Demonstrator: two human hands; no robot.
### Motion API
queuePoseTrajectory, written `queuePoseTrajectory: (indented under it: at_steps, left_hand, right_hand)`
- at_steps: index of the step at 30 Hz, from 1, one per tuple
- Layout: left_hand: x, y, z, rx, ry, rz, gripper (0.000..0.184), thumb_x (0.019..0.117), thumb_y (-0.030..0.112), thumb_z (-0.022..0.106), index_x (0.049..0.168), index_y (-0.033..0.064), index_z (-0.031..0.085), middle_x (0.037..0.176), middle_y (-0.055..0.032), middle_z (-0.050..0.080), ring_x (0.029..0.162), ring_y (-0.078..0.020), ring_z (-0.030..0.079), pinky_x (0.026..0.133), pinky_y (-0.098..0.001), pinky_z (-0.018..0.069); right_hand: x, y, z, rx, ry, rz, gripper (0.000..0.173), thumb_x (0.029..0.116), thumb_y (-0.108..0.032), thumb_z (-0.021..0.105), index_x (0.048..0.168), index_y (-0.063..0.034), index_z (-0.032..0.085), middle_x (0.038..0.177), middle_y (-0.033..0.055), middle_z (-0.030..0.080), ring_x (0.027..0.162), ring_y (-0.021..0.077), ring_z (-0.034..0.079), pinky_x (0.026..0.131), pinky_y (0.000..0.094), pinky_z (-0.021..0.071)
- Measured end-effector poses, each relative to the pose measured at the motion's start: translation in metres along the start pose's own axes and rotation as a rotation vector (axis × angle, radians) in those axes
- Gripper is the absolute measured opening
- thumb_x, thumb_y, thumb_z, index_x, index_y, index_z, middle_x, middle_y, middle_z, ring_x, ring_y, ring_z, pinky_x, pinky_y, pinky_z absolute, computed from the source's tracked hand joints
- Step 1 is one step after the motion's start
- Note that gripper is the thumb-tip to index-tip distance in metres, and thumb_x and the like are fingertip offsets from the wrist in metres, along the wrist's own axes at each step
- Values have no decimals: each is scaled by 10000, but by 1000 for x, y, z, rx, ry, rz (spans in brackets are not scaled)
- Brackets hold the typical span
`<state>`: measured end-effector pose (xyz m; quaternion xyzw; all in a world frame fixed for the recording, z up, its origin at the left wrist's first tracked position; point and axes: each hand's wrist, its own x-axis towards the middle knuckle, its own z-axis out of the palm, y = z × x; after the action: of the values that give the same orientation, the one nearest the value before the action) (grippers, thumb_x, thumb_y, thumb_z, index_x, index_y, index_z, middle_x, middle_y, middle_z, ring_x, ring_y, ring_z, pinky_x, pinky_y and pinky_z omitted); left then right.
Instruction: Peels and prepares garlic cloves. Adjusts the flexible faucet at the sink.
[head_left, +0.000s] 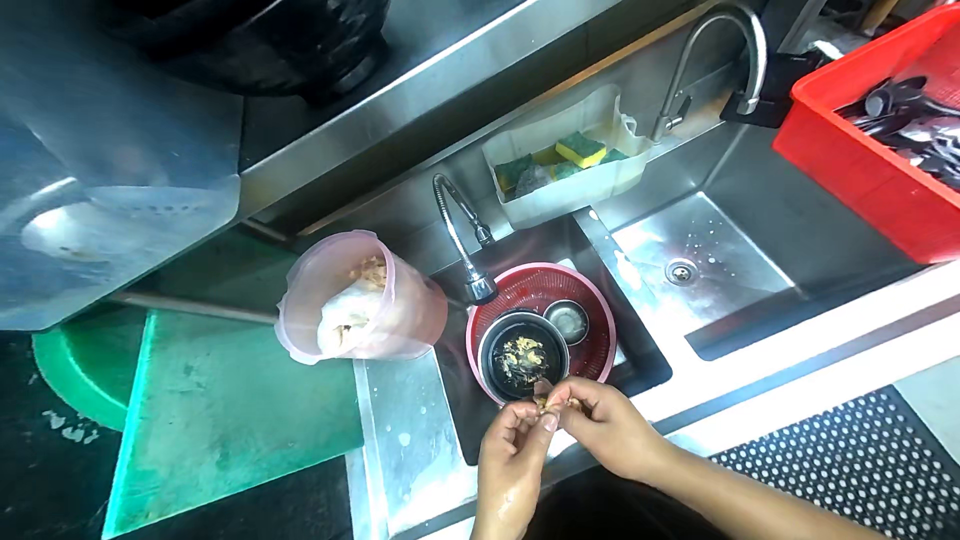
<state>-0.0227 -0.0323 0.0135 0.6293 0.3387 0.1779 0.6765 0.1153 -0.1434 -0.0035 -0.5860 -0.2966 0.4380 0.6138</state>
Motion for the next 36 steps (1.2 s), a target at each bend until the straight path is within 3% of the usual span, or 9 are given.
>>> queuePoseTrajectory:
  at_steps: [3, 10, 13, 17, 29, 33, 36]
  left_hand:
    - [0, -4, -5, -58, -24, -26, 133, 935, 72, 681, 990, -48, 668, 905, -151, 701, 839, -227, 708, 837, -398, 619]
    - [1, -5, -7, 86, -57, 21, 121, 950, 97, 633, 939, -19, 665, 847, -123, 710, 788, -231, 723, 783, -391, 636]
    - [3, -4, -8, 118, -68, 30, 113, 950, 86, 622, 944, -14, 672, 861, -121, 715, 793, -232, 725, 778, -382, 637]
    - [5, -5, -8, 115, -102, 33, 117, 955, 67, 594, 957, -22, 670, 882, -133, 719, 810, -239, 726, 784, -380, 633]
    - [9, -9, -24, 40, -213, 33, 137, 963, 90, 582, 971, -20, 664, 931, -152, 725, 843, -249, 730, 804, -404, 629]
    - [10, -13, -27, -101, -228, -23, 151, 974, 116, 583, 977, -13, 660, 961, -167, 723, 855, -264, 736, 817, -426, 631]
    - [11, -11, -19, -317, -148, -116, 184, 993, 157, 535, 989, -5, 624, 977, -194, 725, 863, -278, 746, 822, -440, 625]
  right_hand:
    - [-1, 1, -3, 15, -37, 4, 142, 1020, -189, 598, 1035, -89, 699, 950, -13, 688, 817, 33, 634, 742, 222, 537]
    - [-1, -1, 0, 190, -47, 141, 129, 1038, -184, 548, 1040, -109, 653, 808, -35, 629, 591, 32, 518, 526, 197, 425]
    - [0, -1, 0, 276, -48, 194, 128, 1044, -197, 539, 1042, -113, 635, 779, -30, 602, 550, 40, 474, 489, 202, 385]
    - [0, -2, -1, 389, 8, 248, 131, 1046, -199, 507, 1026, -105, 596, 716, -32, 515, 520, 53, 431, 475, 209, 368]
    - [2, 0, -2, 448, 135, 276, 116, 1075, -174, 441, 1065, -93, 524, 788, 13, 568, 547, 71, 479, 495, 213, 409]
    - [4, 1, -2, 621, 98, 295, 95, 1079, -150, 441, 1064, -91, 515, 785, 10, 550, 536, 52, 451, 484, 196, 388]
    - [4, 2, 1, 583, 63, 263, 89, 1071, -157, 466, 1067, -93, 528, 779, 7, 541, 537, 57, 453, 485, 202, 390]
